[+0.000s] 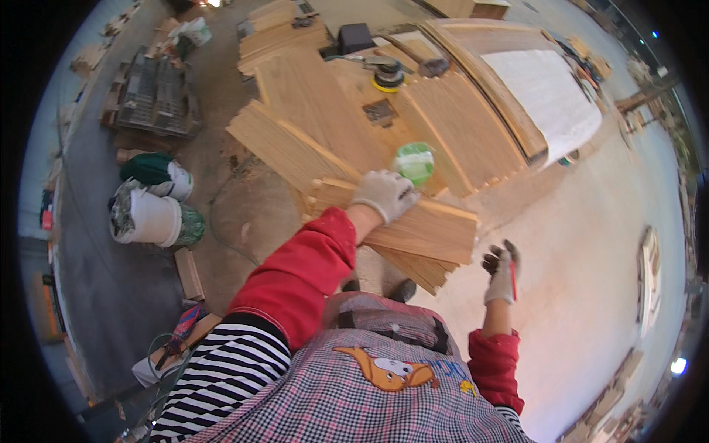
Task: The person applies glue to wooden pieces using a brush, then assembles them by tapping with a mallet. The person sits on the floor to join the pieces and uses a cloth to wipe excess glue.
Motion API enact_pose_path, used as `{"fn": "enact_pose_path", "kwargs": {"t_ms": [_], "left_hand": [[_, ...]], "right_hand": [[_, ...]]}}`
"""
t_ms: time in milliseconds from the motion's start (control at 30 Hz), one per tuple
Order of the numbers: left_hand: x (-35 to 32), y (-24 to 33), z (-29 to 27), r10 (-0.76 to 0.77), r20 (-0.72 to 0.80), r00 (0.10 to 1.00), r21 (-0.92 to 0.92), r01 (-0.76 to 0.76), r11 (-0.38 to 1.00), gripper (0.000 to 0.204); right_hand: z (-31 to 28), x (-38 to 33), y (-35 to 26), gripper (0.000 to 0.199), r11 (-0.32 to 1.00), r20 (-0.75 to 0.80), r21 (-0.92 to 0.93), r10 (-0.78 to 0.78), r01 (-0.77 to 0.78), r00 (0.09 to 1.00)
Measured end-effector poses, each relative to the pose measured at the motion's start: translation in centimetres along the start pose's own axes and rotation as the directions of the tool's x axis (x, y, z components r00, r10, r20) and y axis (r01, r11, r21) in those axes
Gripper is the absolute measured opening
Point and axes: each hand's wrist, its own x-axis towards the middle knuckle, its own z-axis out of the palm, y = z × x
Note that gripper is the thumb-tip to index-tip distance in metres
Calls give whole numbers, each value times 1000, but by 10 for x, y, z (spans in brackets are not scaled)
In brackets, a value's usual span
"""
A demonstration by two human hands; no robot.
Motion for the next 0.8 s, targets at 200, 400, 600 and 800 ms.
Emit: {"fn": "enact_pose_path", "kwargs": {"t_ms": [200, 400, 600, 800], "left_hand": [[1, 0, 2, 51, 67, 996, 47, -54, 997, 36], [0, 3, 4, 76, -3, 997, 30, -75, 997, 32], [4, 11, -10, 75, 118, 990, 19, -78, 997, 36], [19, 8, -43, 132, 398, 908, -84, -107, 991, 58]], "right_hand": [[29, -27, 25, 39, 988, 54, 25, 151, -153, 987], [19, -12, 57, 52, 979, 163, 164, 97, -124, 982], [25, -13, 29, 52, 991, 219, 102, 64, -88, 974], [32, -19, -9, 52, 990, 154, 138, -16, -5, 988]]}}
